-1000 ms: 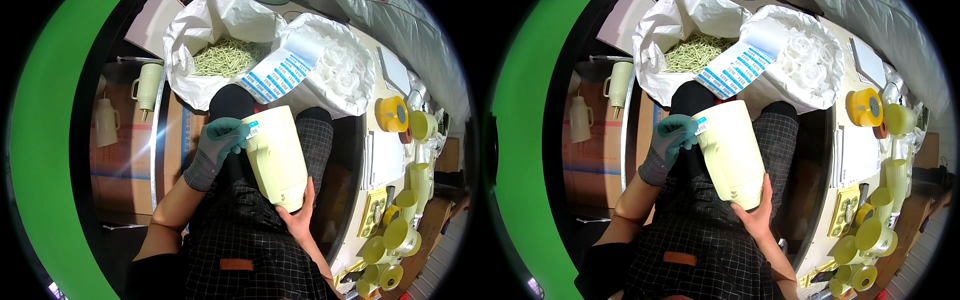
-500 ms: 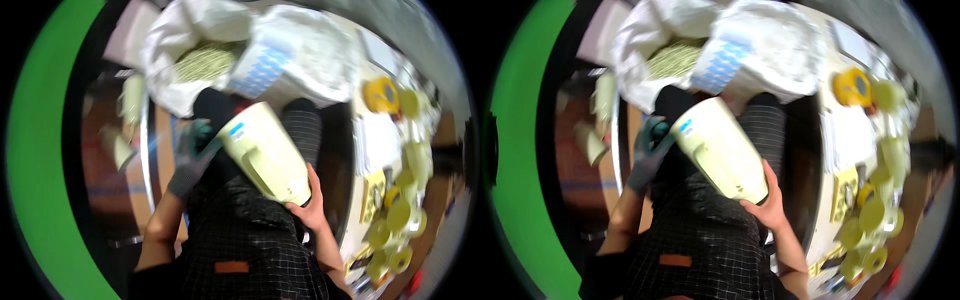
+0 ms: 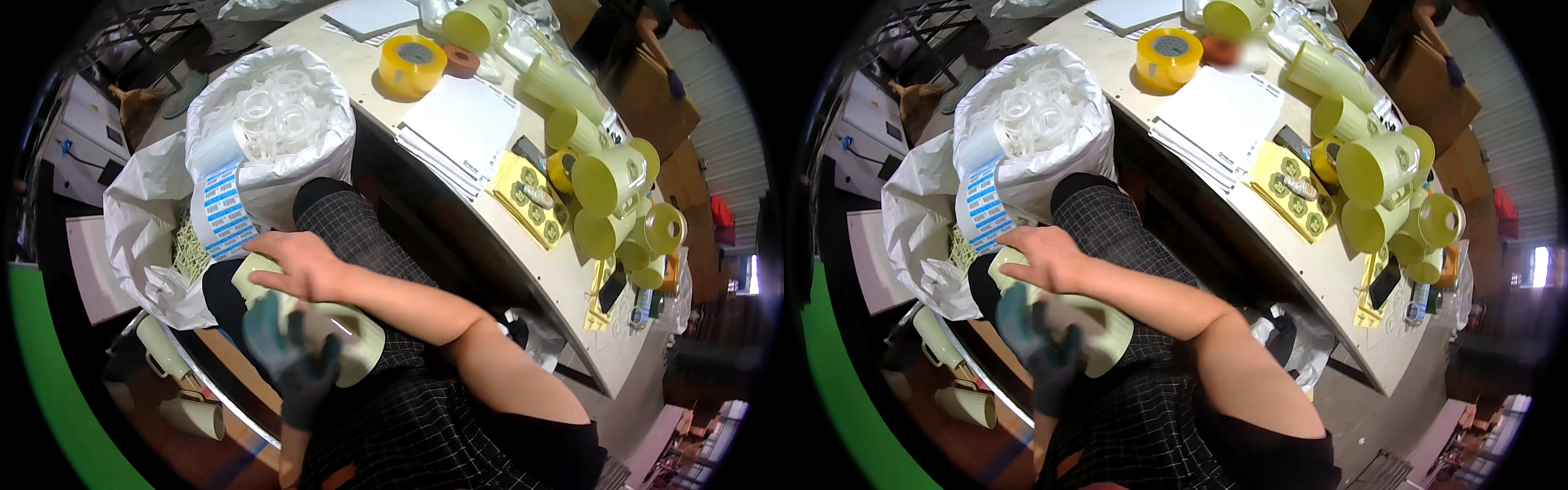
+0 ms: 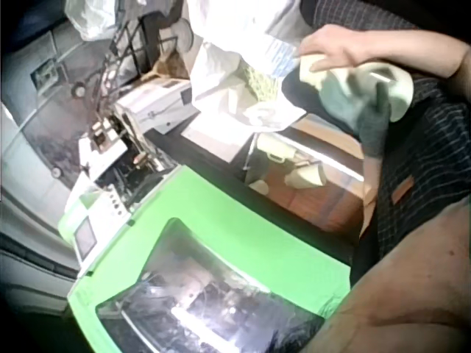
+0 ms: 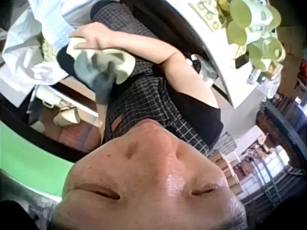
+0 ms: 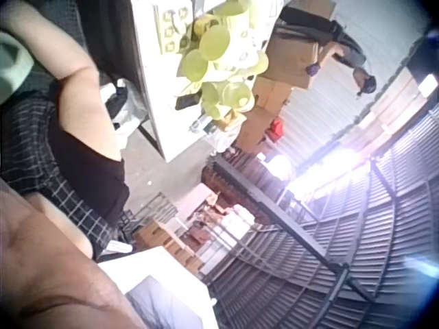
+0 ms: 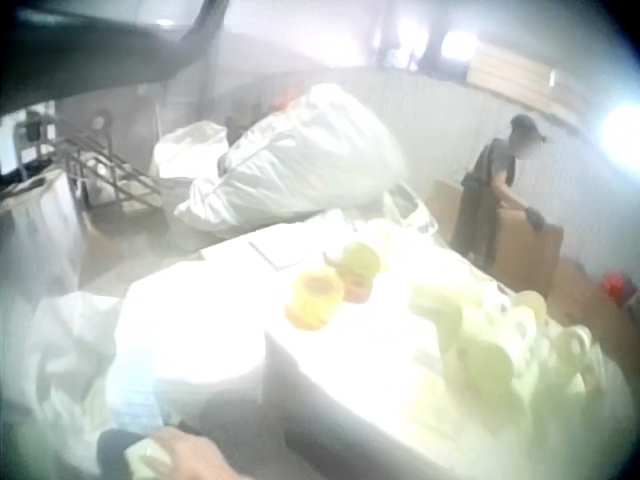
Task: The person applies labels to yellow containers, inserts small green components into the containers, and fits white rings into the openings while seated at a table.
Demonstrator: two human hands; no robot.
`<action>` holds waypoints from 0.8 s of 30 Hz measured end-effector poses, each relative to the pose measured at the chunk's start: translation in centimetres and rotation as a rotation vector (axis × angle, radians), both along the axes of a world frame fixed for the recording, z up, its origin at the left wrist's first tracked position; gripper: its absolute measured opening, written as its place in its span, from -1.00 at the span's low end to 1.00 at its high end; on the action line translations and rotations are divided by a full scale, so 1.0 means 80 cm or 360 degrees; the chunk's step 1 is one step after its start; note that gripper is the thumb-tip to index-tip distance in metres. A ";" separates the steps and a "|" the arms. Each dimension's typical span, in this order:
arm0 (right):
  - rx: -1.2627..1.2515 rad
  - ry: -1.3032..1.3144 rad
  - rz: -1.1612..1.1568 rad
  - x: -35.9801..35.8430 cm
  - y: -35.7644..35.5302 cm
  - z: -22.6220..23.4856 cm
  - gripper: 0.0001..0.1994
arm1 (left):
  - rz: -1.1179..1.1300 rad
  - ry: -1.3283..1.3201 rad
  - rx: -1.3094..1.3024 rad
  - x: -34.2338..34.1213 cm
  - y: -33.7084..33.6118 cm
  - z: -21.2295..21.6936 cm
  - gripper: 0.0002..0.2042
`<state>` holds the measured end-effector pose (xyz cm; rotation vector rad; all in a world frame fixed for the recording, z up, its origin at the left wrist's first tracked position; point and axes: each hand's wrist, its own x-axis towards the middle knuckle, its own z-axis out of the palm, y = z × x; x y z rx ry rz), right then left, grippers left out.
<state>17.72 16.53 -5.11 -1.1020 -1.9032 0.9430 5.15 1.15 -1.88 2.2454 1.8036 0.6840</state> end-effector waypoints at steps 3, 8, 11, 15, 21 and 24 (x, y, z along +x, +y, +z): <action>0.0181 0.0108 -0.0227 0.124 -0.003 0.016 -0.69 | -0.0136 0.0150 0.0148 0.008 0.024 -0.035 -0.37; 0.0578 -0.1278 -0.1411 0.450 -0.055 -0.015 -0.68 | -0.0159 0.0036 0.0163 -0.016 0.065 -0.028 -0.55; 0.0449 -0.1515 -0.1246 0.512 -0.071 -0.035 -0.65 | -0.0207 -0.0093 0.0102 0.002 0.108 -0.010 -0.68; 0.0449 -0.1126 -0.1362 0.524 -0.054 -0.051 -0.65 | -0.0668 -0.0330 0.0176 0.100 0.191 0.018 -0.70; 0.0291 -0.0897 -0.1265 0.443 0.049 -0.029 -0.87 | -0.0990 -0.0292 -0.0083 0.279 0.319 -0.054 -0.65; 0.0428 -0.1163 -0.1130 0.452 0.073 -0.032 -0.86 | -0.0971 -0.0427 -0.0213 0.341 0.348 -0.099 -0.68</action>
